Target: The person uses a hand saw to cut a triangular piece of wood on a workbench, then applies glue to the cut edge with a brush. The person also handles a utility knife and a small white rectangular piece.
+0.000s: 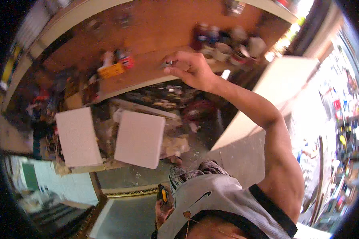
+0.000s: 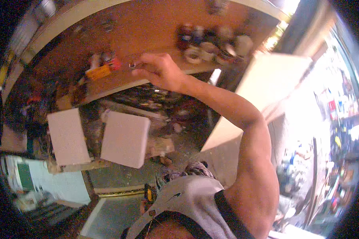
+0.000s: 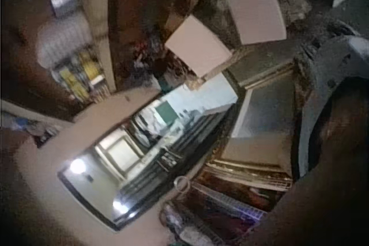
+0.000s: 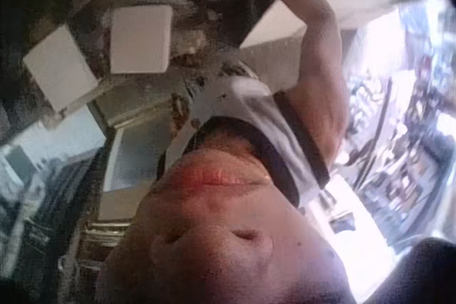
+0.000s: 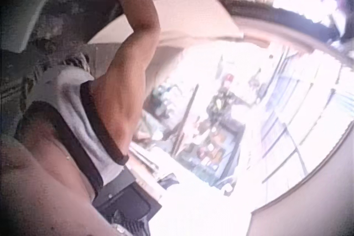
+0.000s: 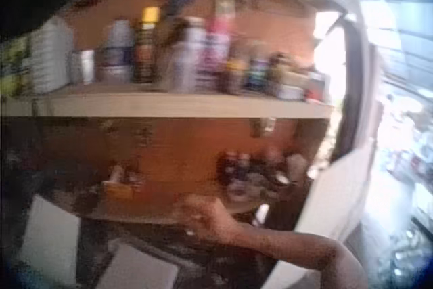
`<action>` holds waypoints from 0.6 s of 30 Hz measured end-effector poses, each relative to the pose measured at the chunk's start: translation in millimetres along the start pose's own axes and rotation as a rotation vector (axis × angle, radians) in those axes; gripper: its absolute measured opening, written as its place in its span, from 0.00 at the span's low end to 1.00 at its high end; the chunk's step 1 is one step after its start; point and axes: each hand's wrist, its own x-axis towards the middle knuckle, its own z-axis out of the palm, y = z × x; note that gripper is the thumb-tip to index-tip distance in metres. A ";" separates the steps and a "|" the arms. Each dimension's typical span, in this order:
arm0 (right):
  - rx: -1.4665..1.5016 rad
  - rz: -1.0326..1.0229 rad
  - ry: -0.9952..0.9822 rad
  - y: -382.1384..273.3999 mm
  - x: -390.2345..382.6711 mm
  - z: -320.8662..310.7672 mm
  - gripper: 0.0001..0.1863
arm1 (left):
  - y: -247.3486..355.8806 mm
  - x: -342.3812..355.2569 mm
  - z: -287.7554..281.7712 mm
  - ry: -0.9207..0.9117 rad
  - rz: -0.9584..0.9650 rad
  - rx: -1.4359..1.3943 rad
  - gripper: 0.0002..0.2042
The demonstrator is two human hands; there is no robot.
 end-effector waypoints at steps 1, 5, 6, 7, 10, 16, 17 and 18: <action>0.008 0.136 -0.009 -11.8 -31.6 -30.5 0.09 | 2.0 1.6 9.0 -0.016 -0.034 0.060 0.31; 0.252 0.392 0.311 -50.8 -174.2 -139.3 0.09 | -6.7 16.5 59.7 -0.090 -0.184 0.301 0.31; 0.202 0.387 0.332 -63.1 -209.1 -159.4 0.09 | -10.1 24.4 72.6 -0.113 -0.221 0.365 0.31; 0.149 0.363 0.331 -76.9 -233.2 -178.7 0.08 | -15.8 29.4 82.7 -0.142 -0.241 0.406 0.31; 0.110 0.482 0.390 -99.1 -322.7 -224.1 0.10 | -29.9 54.0 122.7 -0.210 -0.323 0.551 0.31; 0.118 0.777 0.914 -183.7 -496.0 -295.0 0.13 | -90.8 108.8 241.4 -0.393 -0.563 0.818 0.32; 0.083 0.819 0.954 -187.3 -518.4 -305.9 0.14 | -104.4 116.1 266.6 -0.427 -0.596 0.851 0.32; 0.066 0.849 0.980 -188.4 -538.9 -311.1 0.14 | -116.3 121.2 285.1 -0.457 -0.610 0.872 0.32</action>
